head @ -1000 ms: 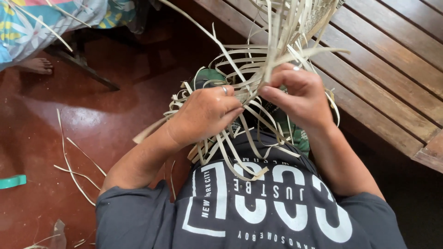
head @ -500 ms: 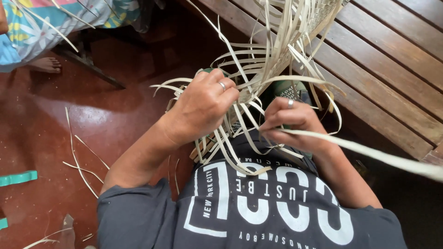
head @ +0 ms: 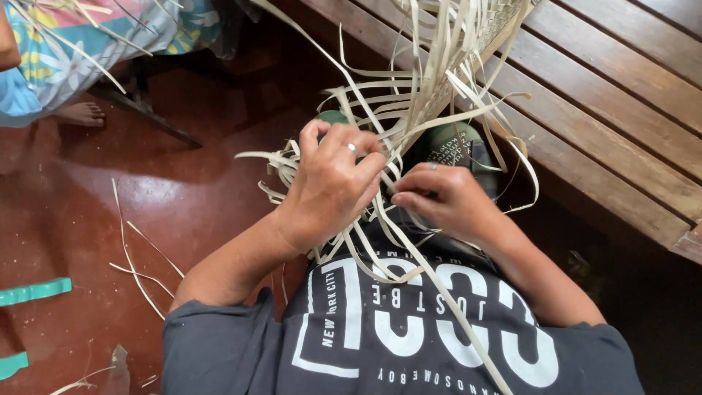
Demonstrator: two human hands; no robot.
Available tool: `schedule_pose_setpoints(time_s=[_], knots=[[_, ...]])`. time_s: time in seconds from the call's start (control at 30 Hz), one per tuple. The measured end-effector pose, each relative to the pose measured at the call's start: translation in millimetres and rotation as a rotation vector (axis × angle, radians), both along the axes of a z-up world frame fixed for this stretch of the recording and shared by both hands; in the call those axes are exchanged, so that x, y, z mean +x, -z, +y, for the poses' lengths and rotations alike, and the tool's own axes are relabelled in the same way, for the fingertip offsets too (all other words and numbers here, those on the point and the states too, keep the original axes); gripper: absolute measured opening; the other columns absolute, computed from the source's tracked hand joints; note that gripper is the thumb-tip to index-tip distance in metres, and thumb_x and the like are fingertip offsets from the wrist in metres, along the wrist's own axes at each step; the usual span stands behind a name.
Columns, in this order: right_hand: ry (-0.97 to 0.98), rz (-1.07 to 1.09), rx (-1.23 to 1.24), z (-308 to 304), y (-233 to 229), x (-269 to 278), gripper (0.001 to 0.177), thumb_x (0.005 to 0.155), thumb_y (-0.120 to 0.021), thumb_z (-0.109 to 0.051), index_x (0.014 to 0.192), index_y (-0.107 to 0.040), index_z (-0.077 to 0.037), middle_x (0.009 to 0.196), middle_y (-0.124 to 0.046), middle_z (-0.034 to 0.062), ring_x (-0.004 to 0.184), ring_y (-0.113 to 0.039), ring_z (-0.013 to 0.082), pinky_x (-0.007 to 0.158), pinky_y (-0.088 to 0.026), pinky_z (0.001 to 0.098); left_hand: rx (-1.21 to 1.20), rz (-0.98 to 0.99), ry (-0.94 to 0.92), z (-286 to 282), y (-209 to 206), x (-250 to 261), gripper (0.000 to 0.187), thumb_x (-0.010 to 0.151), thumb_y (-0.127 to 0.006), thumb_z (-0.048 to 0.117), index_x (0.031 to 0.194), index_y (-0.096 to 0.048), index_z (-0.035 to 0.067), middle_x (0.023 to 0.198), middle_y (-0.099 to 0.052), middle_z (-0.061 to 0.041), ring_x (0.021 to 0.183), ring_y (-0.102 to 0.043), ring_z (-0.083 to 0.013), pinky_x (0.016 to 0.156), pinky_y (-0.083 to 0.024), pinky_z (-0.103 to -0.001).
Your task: Weaving long strips of natural fiber together to create a mat or basket structure.
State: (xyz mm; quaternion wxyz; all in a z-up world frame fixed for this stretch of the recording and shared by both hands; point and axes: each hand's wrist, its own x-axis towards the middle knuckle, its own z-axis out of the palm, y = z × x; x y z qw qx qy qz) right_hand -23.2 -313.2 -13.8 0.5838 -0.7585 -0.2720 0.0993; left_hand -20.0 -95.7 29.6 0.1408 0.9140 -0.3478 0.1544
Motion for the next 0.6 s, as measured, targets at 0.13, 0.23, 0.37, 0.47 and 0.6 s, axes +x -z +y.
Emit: schedule_pose_setpoints(time_s=[0.13, 0.23, 0.37, 0.47, 0.6], knots=[[0.067, 0.471, 0.281, 7, 4, 4, 0.009, 0.092, -0.069, -0.006, 0.092, -0.076, -0.001, 0.070, -0.070, 0.0071, 0.056, -0.057, 0.0083, 0.052, -0.050, 0.0257, 0.068, -0.100, -0.040, -1, 11, -7, 0.008, 0.092, -0.068, 0.015, 0.089, -0.062, 0.011, 0.081, -0.058, -0.003, 0.084, -0.058, -0.0226, 0.086, -0.043, -0.044], [0.187, 0.608, 0.565, 15, 15, 10, 0.011, 0.091, -0.068, -0.001, 0.090, -0.071, 0.009, 0.073, -0.068, 0.0175, 0.064, -0.062, 0.0183, 0.061, -0.053, 0.0302, 0.028, -0.144, -0.011, -5, 16, -9, 0.015, 0.101, -0.054, 0.013, 0.089, -0.061, 0.010, 0.077, -0.054, -0.004, 0.077, -0.055, -0.0222, 0.072, -0.047, -0.035], [0.172, 0.436, 0.780, 4, 0, 14, 0.016, 0.085, -0.069, 0.009, 0.101, -0.067, 0.013, 0.087, -0.066, 0.0263, 0.076, -0.068, 0.0275, 0.070, -0.059, 0.0393, -0.018, -0.116, -0.055, -4, 20, -1, 0.010, 0.098, -0.058, 0.010, 0.087, -0.058, 0.010, 0.076, -0.050, -0.003, 0.074, -0.055, -0.0223, 0.062, -0.048, -0.032], [0.055, 0.227, 0.552, -15, -27, 22, 0.021, 0.079, -0.076, 0.010, 0.100, -0.071, 0.009, 0.088, -0.067, 0.0231, 0.076, -0.068, 0.0274, 0.070, -0.058, 0.0410, -0.192, 0.031, -0.046, -1, 27, 3, 0.005, 0.094, -0.060, 0.007, 0.091, -0.061, 0.010, 0.075, -0.054, -0.003, 0.072, -0.060, -0.0244, 0.063, -0.052, -0.034], [0.121, 0.026, -0.013, -4, -9, 27, 0.020, 0.086, -0.082, -0.009, 0.105, -0.078, -0.003, 0.084, -0.075, 0.0112, 0.074, -0.070, 0.0194, 0.071, -0.056, 0.0351, -0.328, 0.142, -0.081, -3, 27, 3, 0.011, 0.089, -0.065, 0.001, 0.092, -0.063, 0.012, 0.076, -0.059, -0.004, 0.071, -0.065, -0.0264, 0.066, -0.055, -0.035]])
